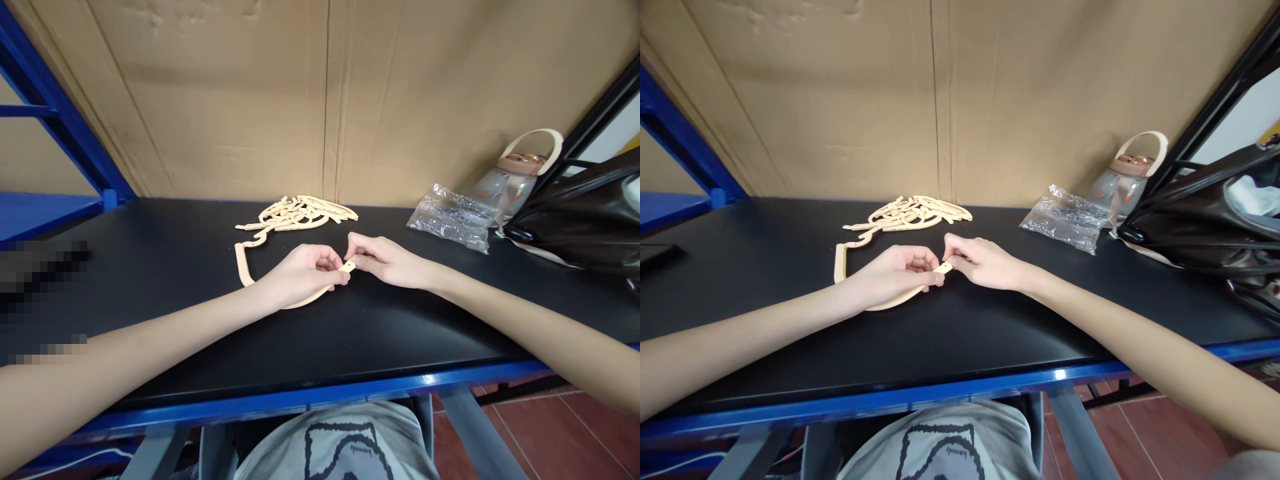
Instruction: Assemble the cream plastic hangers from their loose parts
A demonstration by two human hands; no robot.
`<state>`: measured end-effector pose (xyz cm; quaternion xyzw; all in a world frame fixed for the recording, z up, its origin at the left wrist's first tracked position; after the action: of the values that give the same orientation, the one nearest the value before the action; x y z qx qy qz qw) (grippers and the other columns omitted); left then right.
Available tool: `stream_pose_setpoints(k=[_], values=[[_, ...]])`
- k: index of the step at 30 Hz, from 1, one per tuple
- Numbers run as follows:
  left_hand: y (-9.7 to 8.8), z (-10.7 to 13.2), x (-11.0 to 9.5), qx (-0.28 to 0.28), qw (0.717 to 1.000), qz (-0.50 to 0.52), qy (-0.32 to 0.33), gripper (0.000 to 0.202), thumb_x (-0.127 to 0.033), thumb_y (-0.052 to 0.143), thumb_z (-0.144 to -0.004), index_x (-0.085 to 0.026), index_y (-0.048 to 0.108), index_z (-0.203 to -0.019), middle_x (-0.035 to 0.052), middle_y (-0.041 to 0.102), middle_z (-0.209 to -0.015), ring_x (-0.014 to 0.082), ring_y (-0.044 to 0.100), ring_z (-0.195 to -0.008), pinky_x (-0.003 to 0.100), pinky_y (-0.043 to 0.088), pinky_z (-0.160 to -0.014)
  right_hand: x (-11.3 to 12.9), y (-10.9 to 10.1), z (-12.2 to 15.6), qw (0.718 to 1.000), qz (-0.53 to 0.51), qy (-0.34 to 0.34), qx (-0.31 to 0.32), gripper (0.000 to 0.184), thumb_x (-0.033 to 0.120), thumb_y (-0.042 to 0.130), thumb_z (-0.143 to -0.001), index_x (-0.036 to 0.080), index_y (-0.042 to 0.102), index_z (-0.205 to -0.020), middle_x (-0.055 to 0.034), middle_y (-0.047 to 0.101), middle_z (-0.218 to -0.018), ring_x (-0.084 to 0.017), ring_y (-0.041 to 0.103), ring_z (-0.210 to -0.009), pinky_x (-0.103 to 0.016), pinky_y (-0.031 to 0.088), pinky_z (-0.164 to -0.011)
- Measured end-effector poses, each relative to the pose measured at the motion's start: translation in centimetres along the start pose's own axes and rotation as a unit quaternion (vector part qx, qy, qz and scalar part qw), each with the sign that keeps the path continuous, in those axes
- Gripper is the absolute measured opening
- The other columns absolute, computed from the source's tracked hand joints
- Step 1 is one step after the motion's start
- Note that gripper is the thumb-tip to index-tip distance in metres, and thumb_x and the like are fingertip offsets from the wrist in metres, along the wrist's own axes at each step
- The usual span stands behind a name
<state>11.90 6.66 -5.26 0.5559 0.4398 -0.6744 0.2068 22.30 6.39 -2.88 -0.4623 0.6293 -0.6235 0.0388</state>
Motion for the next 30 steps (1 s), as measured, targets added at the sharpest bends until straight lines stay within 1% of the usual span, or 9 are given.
stream_pose_setpoints(k=[4,10,13,16,24,30], values=[[0.0,0.0,-0.1,-0.001,1.0,0.009,0.0,0.014,-0.025,0.069,-0.069,-0.016,0.059,-0.069,-0.001,0.066,-0.066,0.0122,0.06,-0.065,0.027,0.046,-0.069,0.2,-0.2,0.2,0.997,0.074,-0.002,-0.004,0.008,0.02,0.04,-0.091,0.022,0.044,-0.083,0.007,0.043,-0.058,-0.01,0.04,-0.052,-0.023,0.026,-0.055],[-0.2,-0.1,0.0,-0.006,1.0,0.017,-0.001,0.013,-0.025,0.068,-0.069,-0.016,0.059,-0.069,0.001,0.067,-0.07,0.0132,0.061,-0.067,0.028,0.046,-0.071,1.5,-0.1,0.6,0.988,0.151,-0.036,-0.02,0.005,0.016,0.038,-0.088,0.021,0.04,-0.087,0.0022,0.058,-0.07,-0.013,0.048,-0.058,-0.025,0.027,-0.059],[0.0,-0.1,0.0,-0.001,1.0,0.025,0.001,0.013,-0.026,0.068,-0.068,-0.016,0.059,-0.07,0.0015,0.067,-0.071,0.0129,0.06,-0.067,0.028,0.046,-0.07,1.7,-0.1,0.7,0.983,0.174,-0.034,-0.036,0.003,0.018,0.041,-0.087,0.021,0.04,-0.086,0.0029,0.055,-0.064,-0.013,0.045,-0.054,-0.025,0.026,-0.057],[0.1,-0.2,0.1,0.002,1.0,0.026,0.005,0.014,-0.025,0.068,-0.068,-0.016,0.058,-0.07,0.0017,0.067,-0.071,0.0126,0.059,-0.066,0.027,0.046,-0.068,1.7,0.0,0.7,0.984,0.172,-0.025,-0.038,0.003,0.02,0.042,-0.086,0.021,0.04,-0.084,0.0046,0.051,-0.058,-0.012,0.042,-0.05,-0.024,0.025,-0.056],[0.0,-0.2,0.3,-0.005,1.0,-0.024,0.009,0.014,-0.029,0.067,-0.069,-0.017,0.06,-0.071,0.002,0.067,-0.072,0.0144,0.061,-0.066,0.027,0.047,-0.065,1.4,0.1,0.7,0.988,0.15,-0.005,-0.025,0.007,0.026,0.044,-0.088,0.021,0.042,-0.083,0.0071,0.045,-0.054,-0.01,0.037,-0.047,-0.023,0.025,-0.055],[0.0,0.1,0.3,-0.011,0.999,-0.052,0.003,0.017,-0.032,0.068,-0.071,-0.017,0.059,-0.072,-0.0008,0.064,-0.066,0.013,0.058,-0.061,0.024,0.042,-0.057,0.9,0.1,0.7,0.995,0.098,0.014,-0.015,0.01,0.026,0.047,-0.088,0.021,0.043,-0.081,0.007,0.046,-0.056,-0.008,0.037,-0.047,-0.022,0.025,-0.053]])
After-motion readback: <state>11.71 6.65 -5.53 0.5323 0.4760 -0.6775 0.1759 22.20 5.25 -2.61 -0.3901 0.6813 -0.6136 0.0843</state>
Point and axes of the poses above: each hand's wrist, its own z-axis away from the middle knuckle, its own y-axis out of the palm, x = y × z, the point moved 8 cm from there along -z, towards the middle knuckle
